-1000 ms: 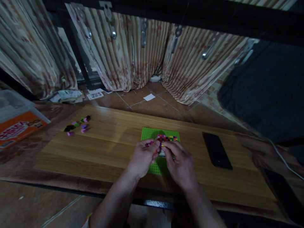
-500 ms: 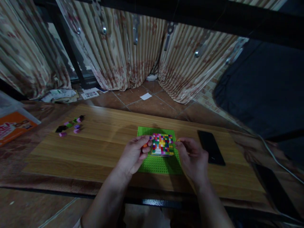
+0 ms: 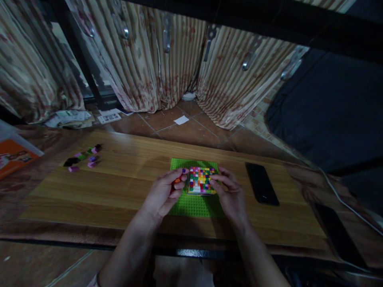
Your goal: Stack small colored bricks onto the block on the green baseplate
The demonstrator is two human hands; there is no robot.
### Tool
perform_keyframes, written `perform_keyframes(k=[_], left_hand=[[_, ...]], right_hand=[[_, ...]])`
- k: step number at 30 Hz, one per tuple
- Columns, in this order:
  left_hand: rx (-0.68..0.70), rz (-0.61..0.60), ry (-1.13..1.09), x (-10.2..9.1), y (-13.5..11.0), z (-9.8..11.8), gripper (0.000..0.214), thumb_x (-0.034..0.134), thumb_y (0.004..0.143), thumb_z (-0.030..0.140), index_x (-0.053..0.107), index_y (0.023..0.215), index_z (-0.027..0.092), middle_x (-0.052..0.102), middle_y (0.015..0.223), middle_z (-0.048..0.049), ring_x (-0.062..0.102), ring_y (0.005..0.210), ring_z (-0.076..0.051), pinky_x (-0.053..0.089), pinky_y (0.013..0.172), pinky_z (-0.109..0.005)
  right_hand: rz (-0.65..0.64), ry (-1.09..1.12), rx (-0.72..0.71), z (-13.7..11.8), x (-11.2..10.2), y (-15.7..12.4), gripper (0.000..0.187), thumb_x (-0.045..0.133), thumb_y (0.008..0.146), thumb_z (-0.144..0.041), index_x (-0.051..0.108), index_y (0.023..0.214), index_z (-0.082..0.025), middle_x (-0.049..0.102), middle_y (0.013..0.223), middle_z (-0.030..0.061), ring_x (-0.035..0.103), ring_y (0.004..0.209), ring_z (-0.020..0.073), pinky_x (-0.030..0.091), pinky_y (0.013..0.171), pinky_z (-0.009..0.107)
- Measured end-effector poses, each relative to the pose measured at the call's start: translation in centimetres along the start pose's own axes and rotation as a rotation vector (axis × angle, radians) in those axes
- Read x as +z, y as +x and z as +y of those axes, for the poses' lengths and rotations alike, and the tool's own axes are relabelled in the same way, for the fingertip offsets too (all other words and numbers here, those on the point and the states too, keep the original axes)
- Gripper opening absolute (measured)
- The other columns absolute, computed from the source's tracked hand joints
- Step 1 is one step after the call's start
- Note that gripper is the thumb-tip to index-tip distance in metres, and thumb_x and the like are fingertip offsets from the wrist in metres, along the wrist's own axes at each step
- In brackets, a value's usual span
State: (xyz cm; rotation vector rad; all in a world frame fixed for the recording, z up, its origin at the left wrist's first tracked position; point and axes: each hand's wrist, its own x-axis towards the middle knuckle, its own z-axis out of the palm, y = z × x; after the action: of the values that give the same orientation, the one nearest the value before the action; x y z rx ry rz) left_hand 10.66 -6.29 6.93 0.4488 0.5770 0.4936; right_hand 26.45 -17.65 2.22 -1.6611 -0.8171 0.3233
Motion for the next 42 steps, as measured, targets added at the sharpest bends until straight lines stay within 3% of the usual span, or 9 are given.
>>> perform_keyframes(k=[9,18,26,34,37,40,42], left_hand=[[-0.001,0.02,-0.009,0.0,-0.2,0.2,0.008,0.062,0.074,0.011,0.063,0.081,0.006,0.048,0.068,0.0,0.034,0.045,0.001,0.017,0.031,-0.008],[-0.027,0.049,-0.009,0.3,-0.2,-0.2,0.008,0.062,0.074,0.009,0.062,0.082,0.007,0.048,0.068,0.0003,0.032,0.043,0.001,0.014,0.031,-0.009],[-0.037,0.031,-0.017,0.4,-0.1,-0.5,0.005,0.061,0.074,0.008,0.058,0.077,0.009,0.048,0.067,0.0005,0.034,0.044,0.001,0.016,0.032,-0.009],[-0.04,0.025,0.008,0.3,-0.1,-0.6,0.008,0.063,0.073,0.01,0.059,0.08,0.008,0.048,0.069,0.0004,0.034,0.045,0.001,0.014,0.031,-0.009],[-0.041,-0.002,0.011,0.3,-0.2,-0.6,0.009,0.063,0.074,0.012,0.06,0.081,0.008,0.048,0.068,0.0005,0.034,0.044,0.001,0.013,0.031,-0.009],[-0.056,-0.03,0.054,0.4,-0.4,-0.6,0.012,0.066,0.073,0.015,0.061,0.081,0.009,0.049,0.069,0.0002,0.034,0.044,0.001,0.014,0.031,-0.009],[-0.077,-0.054,0.096,0.5,-0.5,-0.6,0.014,0.068,0.073,0.019,0.062,0.081,0.009,0.051,0.069,-0.0001,0.034,0.044,0.001,0.014,0.032,-0.009]], right_hand=[[0.098,0.396,0.219,0.0,1.1,-0.3,0.014,0.078,0.06,-0.027,0.073,0.072,-0.023,0.063,0.112,0.0041,0.056,0.109,0.023,0.045,0.089,0.041],[0.12,0.472,0.293,-0.5,1.4,-0.2,0.013,0.079,0.056,-0.023,0.072,0.067,-0.023,0.07,0.092,0.0014,0.062,0.096,0.0197,0.046,0.086,0.037],[0.123,0.489,0.358,-0.9,1.5,0.0,0.012,0.078,0.052,-0.022,0.071,0.061,-0.022,0.068,0.067,-0.0019,0.061,0.067,0.0147,0.048,0.067,0.031],[0.062,0.398,0.234,-0.4,1.3,0.0,0.013,0.077,0.058,-0.031,0.07,0.065,-0.022,0.069,0.073,-0.0004,0.063,0.071,0.0169,0.049,0.069,0.034],[0.094,0.419,0.202,-0.9,0.8,0.1,0.013,0.077,0.061,-0.027,0.07,0.07,-0.023,0.069,0.082,0.0002,0.063,0.083,0.0179,0.048,0.076,0.035],[0.11,0.312,0.018,-2.2,0.3,-0.2,0.012,0.073,0.069,-0.027,0.07,0.081,-0.024,0.065,0.102,0.0028,0.058,0.101,0.0199,0.047,0.084,0.036],[0.024,0.176,-0.108,-3.4,0.4,-0.6,0.014,0.068,0.076,-0.027,0.07,0.089,-0.026,0.062,0.108,0.0037,0.056,0.105,0.0201,0.045,0.088,0.037]])
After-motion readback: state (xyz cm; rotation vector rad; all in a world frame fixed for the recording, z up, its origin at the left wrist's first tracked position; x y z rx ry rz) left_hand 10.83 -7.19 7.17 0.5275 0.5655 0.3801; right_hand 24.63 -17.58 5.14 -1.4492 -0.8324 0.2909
